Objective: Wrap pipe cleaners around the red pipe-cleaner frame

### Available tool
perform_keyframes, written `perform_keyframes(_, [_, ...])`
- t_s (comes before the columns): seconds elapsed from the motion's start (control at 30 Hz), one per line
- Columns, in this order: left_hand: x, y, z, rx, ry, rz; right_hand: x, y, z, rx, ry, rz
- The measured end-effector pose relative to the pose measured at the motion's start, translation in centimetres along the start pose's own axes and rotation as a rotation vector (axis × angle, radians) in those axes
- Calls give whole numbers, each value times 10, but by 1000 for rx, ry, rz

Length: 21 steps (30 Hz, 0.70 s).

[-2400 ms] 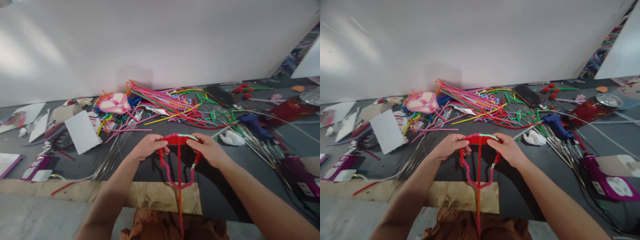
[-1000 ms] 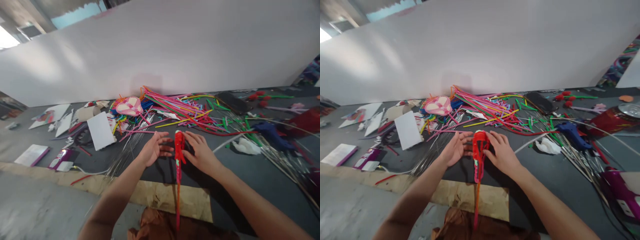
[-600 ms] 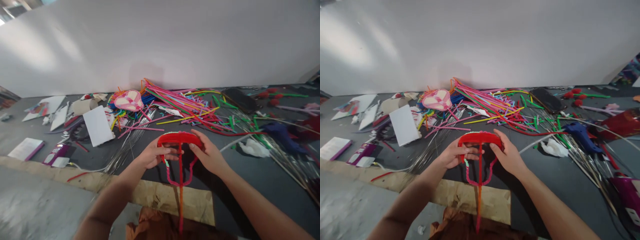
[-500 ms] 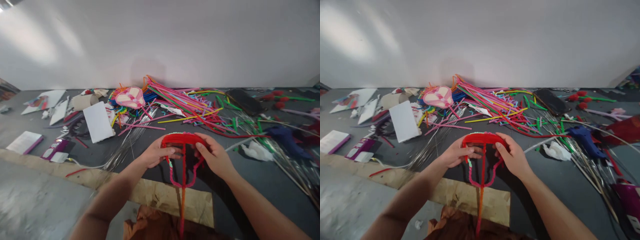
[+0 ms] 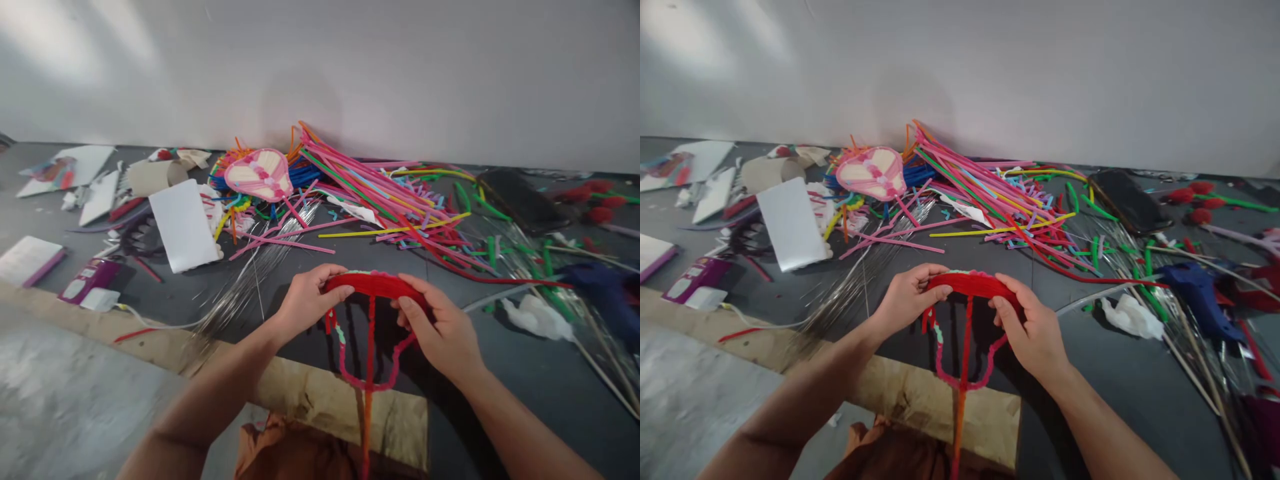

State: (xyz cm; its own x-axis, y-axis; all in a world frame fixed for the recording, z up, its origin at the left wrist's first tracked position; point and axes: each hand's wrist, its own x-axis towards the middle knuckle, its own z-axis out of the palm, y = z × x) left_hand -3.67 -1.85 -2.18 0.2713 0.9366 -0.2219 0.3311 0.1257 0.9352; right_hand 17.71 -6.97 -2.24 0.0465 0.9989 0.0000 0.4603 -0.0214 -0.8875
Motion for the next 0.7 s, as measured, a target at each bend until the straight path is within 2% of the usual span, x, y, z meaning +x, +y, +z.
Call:
perform_keyframes(0.13, [-2, -1, -1, 132, 34, 41, 1, 0, 0, -17, -13, -7])
perform_keyframes(0.23, [-2, 1, -1, 86, 21, 25, 1, 0, 0, 0, -18, 3])
perform_keyframes(0.33, [1, 5, -3, -72, -52, -50, 2, 1, -2, 72, -3, 44])
perform_keyframes(0.47, [7, 9, -16, -264, -146, -180, 5, 4, -5, 182, 56, 103])
perform_keyframes(0.6, [11, 8, -28, -289, -270, -282, 7, 5, -7, 188, 90, 108])
perform_keyframes(0.7, [10, 7, -27, -306, -311, -279, 6, 4, -6, 192, 84, 111])
